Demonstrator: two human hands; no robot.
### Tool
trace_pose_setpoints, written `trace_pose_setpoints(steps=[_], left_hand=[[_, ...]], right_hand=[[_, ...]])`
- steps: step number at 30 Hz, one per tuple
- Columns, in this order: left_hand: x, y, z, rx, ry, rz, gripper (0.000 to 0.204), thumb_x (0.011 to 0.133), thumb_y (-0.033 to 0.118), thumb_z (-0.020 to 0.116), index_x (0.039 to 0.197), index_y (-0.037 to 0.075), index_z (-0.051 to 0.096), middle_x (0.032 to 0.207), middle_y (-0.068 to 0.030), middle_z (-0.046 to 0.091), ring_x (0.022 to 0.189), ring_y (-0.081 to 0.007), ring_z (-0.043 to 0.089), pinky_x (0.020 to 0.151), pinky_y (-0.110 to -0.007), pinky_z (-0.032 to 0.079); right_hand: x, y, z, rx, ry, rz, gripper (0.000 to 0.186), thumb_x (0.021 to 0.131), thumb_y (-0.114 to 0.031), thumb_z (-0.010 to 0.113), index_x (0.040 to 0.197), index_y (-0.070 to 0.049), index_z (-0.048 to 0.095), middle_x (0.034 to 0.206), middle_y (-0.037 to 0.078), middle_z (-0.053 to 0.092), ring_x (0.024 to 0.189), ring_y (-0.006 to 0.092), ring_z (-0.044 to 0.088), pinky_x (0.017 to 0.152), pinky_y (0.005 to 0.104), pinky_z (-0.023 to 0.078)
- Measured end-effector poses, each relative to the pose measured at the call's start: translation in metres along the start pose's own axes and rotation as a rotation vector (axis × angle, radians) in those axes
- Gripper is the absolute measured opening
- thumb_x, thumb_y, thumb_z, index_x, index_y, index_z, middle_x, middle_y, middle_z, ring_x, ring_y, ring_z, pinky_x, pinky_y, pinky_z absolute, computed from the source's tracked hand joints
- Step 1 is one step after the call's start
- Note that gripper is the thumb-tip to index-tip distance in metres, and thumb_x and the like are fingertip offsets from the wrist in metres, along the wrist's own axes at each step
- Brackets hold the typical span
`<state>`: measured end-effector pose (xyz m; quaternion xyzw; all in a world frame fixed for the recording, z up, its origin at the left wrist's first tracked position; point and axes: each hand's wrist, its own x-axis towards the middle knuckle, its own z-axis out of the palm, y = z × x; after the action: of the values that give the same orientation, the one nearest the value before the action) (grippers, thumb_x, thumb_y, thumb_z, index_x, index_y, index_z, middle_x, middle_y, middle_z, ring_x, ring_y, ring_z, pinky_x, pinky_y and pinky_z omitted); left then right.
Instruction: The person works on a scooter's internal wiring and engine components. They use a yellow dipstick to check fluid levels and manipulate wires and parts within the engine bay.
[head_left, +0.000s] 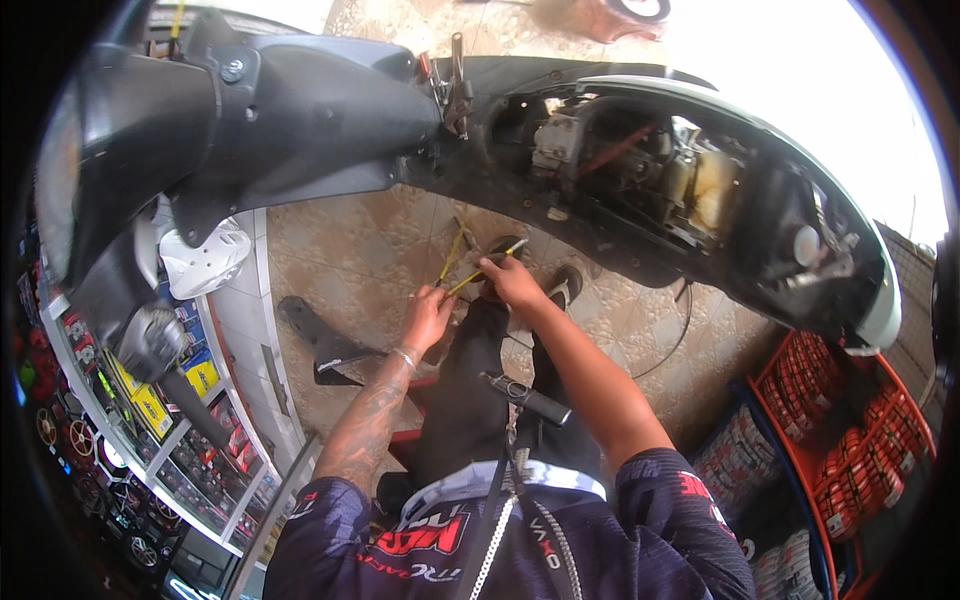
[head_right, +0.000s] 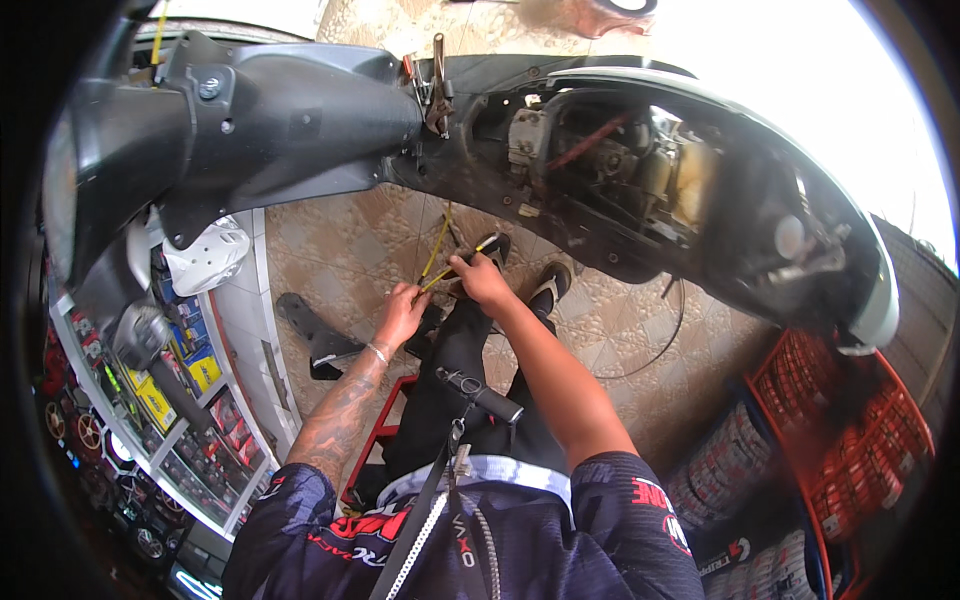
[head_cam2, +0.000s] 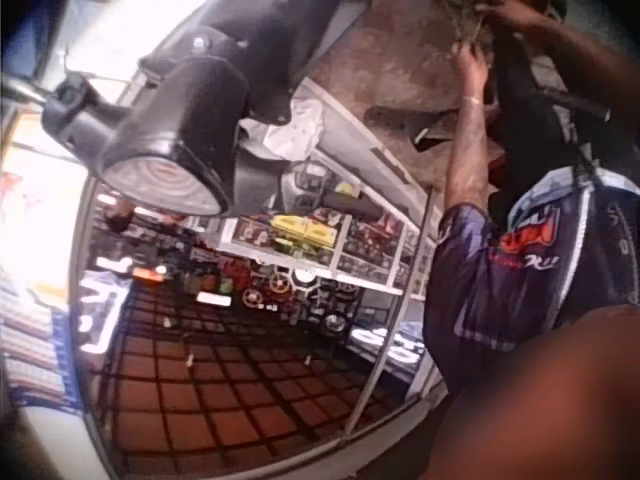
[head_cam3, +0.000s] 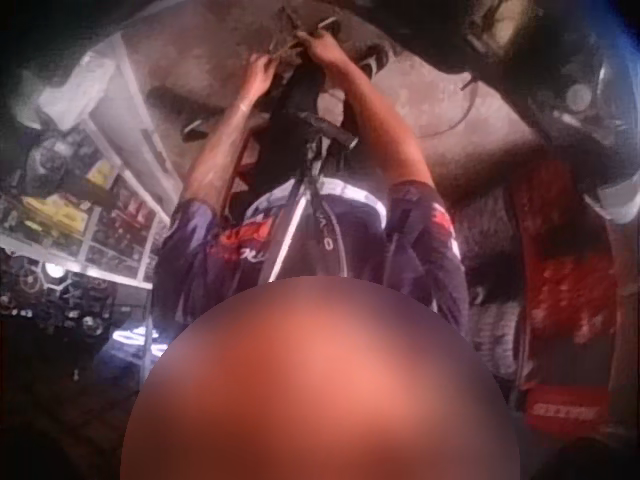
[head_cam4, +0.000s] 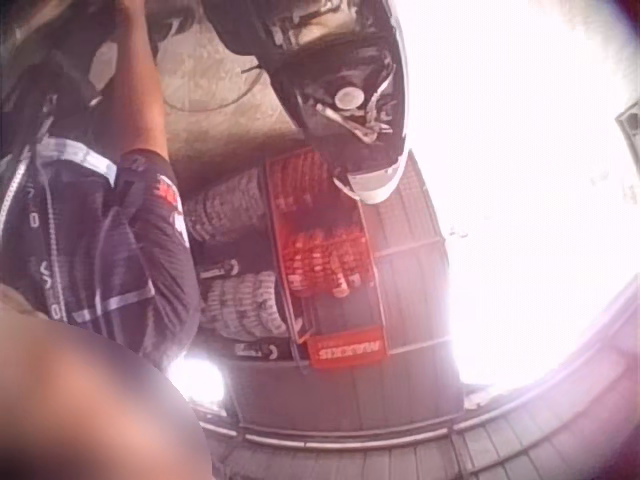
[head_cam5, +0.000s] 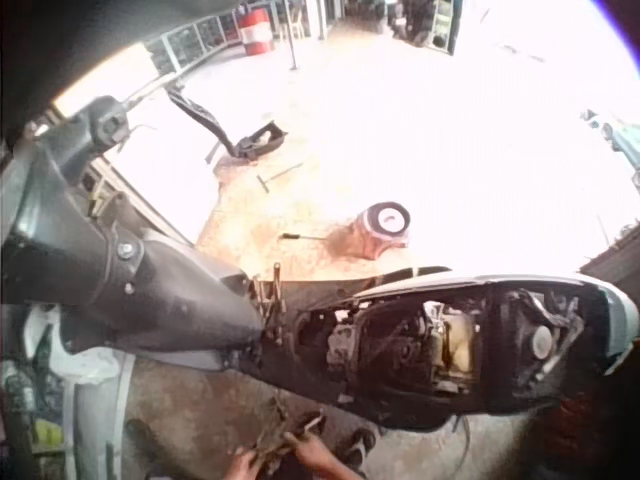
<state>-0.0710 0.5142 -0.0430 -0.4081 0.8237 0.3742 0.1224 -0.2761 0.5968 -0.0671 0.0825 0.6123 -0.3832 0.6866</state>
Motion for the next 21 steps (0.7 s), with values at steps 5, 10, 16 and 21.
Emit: trace_pose_setpoints(steps=[5, 10, 16, 21], left_hand=[[0.029, -0.070, 0.026, -0.243, -0.013, -0.061, 0.019, 0.102, 0.020, 0.062, 0.101, 0.000, 0.063, 0.087, -0.0201, 0.064, 0.079, -0.0351, 0.063, 0.072, -0.043, 0.049], [0.047, -0.141, 0.074, -0.396, -0.054, -0.185, 0.020, 0.106, 0.020, 0.056, 0.100, 0.001, 0.058, 0.079, -0.0135, 0.060, 0.071, -0.0239, 0.058, 0.067, -0.038, 0.047], [0.058, -0.218, 0.149, -0.516, -0.182, -0.246, 0.020, 0.107, 0.021, 0.054, 0.100, 0.003, 0.060, 0.085, -0.0106, 0.063, 0.080, -0.0219, 0.061, 0.072, -0.036, 0.049], [0.062, -0.213, 0.157, -0.342, -0.101, -0.255, 0.028, 0.106, 0.029, 0.055, 0.107, 0.003, 0.064, 0.086, -0.0142, 0.068, 0.079, -0.0234, 0.068, 0.073, -0.038, 0.051]], right_hand=[[0.096, 0.024, 0.043, -0.136, -0.093, -0.088, 0.039, 0.102, -0.034, 0.066, 0.103, 0.005, 0.069, 0.091, 0.012, 0.075, 0.072, 0.0157, 0.069, 0.063, 0.0318, 0.054], [0.173, 0.057, 0.060, -0.166, -0.060, -0.059, 0.039, 0.100, -0.034, 0.066, 0.099, 0.004, 0.071, 0.084, 0.011, 0.076, 0.068, 0.0183, 0.071, 0.063, 0.0339, 0.054], [0.230, 0.100, 0.056, -0.368, 0.013, -0.038, 0.044, 0.095, -0.040, 0.068, 0.088, 0.003, 0.072, 0.073, 0.012, 0.074, 0.066, 0.0234, 0.073, 0.067, 0.0383, 0.056], [0.268, 0.118, 0.054, -0.537, 0.006, -0.025, 0.046, 0.092, -0.044, 0.068, 0.087, 0.002, 0.071, 0.071, 0.014, 0.073, 0.065, 0.0246, 0.073, 0.066, 0.0401, 0.055]])
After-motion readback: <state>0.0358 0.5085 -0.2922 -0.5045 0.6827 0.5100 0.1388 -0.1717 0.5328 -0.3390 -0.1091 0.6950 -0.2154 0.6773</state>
